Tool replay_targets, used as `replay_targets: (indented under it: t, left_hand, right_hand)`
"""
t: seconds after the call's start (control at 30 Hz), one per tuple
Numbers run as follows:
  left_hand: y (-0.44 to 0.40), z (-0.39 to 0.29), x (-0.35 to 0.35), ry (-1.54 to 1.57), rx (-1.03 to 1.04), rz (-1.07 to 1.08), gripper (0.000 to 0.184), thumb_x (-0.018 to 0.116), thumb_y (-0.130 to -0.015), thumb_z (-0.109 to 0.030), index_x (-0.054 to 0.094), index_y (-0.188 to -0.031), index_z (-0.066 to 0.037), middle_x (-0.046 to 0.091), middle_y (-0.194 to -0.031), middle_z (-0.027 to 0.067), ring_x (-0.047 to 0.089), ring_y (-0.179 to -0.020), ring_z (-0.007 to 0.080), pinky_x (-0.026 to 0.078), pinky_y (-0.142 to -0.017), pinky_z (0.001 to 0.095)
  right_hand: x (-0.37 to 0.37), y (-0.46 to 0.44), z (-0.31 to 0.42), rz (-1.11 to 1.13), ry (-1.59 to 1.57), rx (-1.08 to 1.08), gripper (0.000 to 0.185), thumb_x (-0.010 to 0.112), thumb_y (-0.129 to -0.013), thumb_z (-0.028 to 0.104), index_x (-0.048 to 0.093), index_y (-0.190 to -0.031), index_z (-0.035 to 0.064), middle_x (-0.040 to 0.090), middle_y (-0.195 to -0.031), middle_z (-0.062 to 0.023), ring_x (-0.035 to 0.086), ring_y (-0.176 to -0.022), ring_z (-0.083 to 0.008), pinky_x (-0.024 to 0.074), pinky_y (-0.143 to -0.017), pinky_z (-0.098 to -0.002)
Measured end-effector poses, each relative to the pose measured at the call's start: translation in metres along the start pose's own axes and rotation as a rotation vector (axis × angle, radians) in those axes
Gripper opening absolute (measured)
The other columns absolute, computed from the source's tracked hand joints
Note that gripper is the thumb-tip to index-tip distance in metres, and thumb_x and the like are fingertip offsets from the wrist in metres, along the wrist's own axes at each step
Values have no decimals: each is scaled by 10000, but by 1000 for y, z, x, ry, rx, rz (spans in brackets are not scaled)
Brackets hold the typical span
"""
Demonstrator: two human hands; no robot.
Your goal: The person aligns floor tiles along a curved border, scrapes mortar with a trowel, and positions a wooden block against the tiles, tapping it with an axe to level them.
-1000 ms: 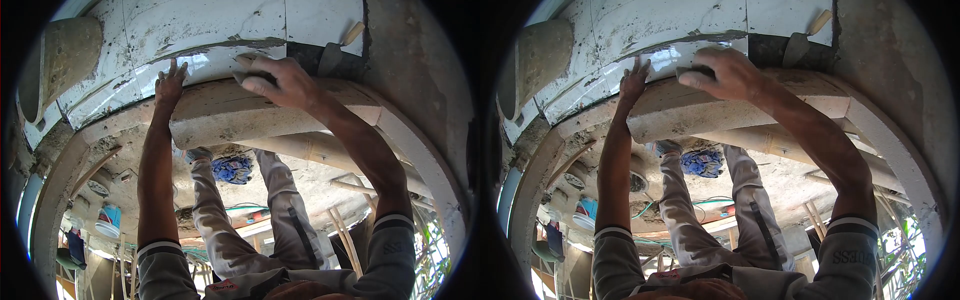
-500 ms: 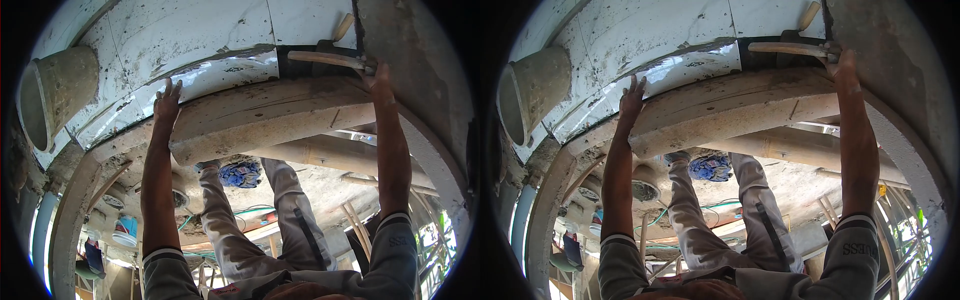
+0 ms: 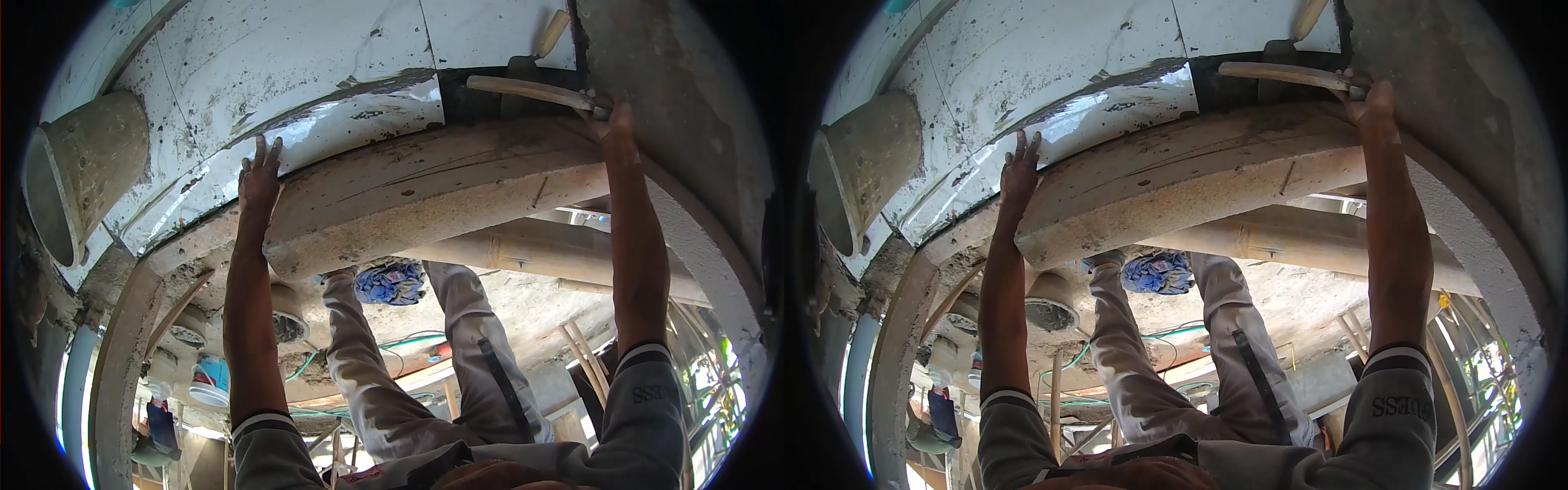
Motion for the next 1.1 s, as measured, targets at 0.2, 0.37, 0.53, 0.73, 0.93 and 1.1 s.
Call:
replay_targets:
  t: [0.2,0.37,0.53,0.73,0.93,1.1]
  left_hand:
    - [1,-5,-8,33,25,1,675,589,-877,-207,245,-1446,-326,215,-1525,58,465,-1195,460,455,-949,467]
    - [3,-3,-5,42,23,-28,618,535,-905,-197,259,-1443,-325,231,-1519,62,462,-1196,464,456,-946,471]
    - [0,-3,-7,26,18,13,651,558,-885,-180,256,-1442,-328,223,-1523,59,467,-1192,463,458,-946,468]
    - [4,-4,-5,34,31,3,769,650,-818,-174,238,-1445,-339,204,-1528,56,461,-1201,458,458,-951,476]
    - [1,0,0,39,-12,49,707,606,-857,-182,245,-1443,-339,208,-1528,42,455,-1206,460,456,-952,479]
    - [-3,1,-2,70,3,54,666,585,-867,-182,274,-1436,-336,181,-1536,43,441,-1212,471,451,-957,479]
  right_hand:
    - [28,22,-27,161,124,-26,279,357,-982,224,452,-1022,-35,558,-809,-146,565,-820,-294,473,-834,-611]
    - [19,14,-40,147,61,17,299,365,-981,237,491,-945,-31,552,-776,-143,565,-773,-287,473,-847,-592]
    - [16,16,-23,237,122,-53,289,377,-977,237,490,-939,-27,548,-763,-133,562,-759,-277,486,-821,-585]
    - [21,15,-37,240,116,-86,289,369,-977,230,500,-983,-28,554,-800,-138,564,-760,-275,495,-797,-577]
    - [29,17,-34,172,24,10,292,356,-980,243,499,-1016,-9,564,-844,-144,567,-802,-303,480,-831,-585]
    - [36,33,-22,254,113,-79,241,422,-953,216,468,-1022,-10,537,-826,-144,548,-871,-319,424,-916,-624]
Point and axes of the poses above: each hand's wrist, its own y-axis away from the middle knuckle, its own x-axis out of the palm, z = x × y, the point moved 7 cm from there along -y, towards the middle knuckle
